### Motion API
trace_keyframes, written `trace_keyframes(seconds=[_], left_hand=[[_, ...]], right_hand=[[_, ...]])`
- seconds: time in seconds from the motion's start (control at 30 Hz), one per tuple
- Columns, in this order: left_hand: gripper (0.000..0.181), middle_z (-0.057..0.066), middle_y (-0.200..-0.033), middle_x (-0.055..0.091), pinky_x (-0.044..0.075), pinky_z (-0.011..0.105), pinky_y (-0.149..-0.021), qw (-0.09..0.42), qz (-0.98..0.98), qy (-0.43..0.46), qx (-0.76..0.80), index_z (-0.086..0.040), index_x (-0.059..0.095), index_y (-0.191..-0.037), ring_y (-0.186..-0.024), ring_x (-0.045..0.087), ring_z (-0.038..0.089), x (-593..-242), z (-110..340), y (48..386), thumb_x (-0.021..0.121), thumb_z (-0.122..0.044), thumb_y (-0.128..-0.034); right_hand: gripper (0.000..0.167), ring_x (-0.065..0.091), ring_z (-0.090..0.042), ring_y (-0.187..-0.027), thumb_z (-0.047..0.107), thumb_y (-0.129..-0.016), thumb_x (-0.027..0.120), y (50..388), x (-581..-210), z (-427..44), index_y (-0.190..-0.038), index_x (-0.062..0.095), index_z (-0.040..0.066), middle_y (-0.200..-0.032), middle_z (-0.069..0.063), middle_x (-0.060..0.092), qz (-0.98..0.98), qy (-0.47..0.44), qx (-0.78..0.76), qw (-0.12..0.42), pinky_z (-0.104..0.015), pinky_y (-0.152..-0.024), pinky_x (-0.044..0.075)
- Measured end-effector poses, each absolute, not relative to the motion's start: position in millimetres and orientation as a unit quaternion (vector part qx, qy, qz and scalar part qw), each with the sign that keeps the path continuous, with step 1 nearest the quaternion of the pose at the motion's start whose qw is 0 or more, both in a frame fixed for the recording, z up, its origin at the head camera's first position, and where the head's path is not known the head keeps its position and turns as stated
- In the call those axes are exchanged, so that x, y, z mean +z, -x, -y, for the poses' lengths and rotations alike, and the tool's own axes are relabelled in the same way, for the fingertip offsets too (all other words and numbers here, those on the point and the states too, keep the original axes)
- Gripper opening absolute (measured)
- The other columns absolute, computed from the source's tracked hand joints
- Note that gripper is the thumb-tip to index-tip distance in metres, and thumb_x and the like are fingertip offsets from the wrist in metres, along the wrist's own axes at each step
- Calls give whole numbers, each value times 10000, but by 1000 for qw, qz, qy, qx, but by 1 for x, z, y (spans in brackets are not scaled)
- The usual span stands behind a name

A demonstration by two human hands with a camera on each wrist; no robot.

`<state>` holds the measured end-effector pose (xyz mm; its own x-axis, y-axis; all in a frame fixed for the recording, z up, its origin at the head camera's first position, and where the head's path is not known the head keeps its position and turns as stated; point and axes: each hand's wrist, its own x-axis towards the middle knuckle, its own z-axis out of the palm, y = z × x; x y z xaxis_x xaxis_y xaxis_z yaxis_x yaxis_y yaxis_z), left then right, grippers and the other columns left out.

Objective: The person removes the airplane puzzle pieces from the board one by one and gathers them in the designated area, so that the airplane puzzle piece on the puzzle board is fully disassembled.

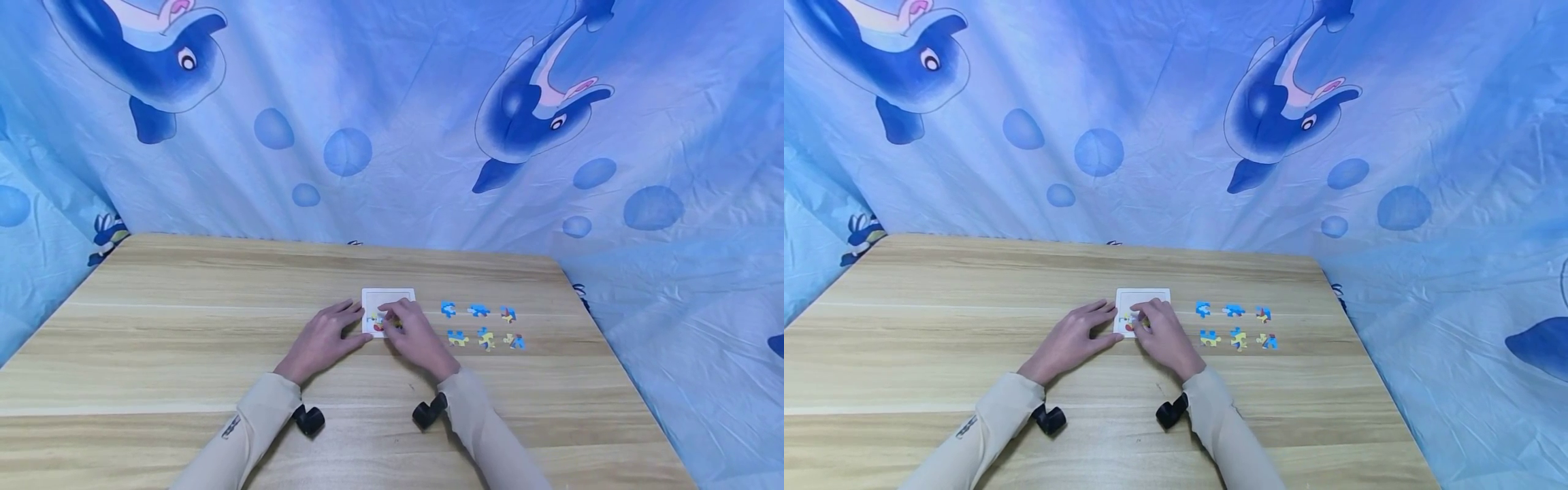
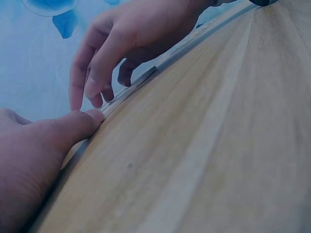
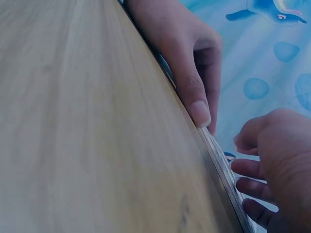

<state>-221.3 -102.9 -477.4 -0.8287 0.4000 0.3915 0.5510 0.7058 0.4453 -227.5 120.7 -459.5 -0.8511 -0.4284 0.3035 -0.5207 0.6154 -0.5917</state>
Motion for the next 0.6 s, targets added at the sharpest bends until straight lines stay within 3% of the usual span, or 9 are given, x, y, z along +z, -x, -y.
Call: trace_keyframes(seconds=[0.6], left_hand=[[613,186,-1418,608,452,555,-1090,128,913,260,-286,-4,671,-1361,-1362,528,371,-475,104,220,741,-458,-955]], right_hand=[[255,481,-230,-963,160,-964,713,230,-457,-105,-1177,710,19,-1029,-48,573,915,-245,314,62,-366,-850,433]])
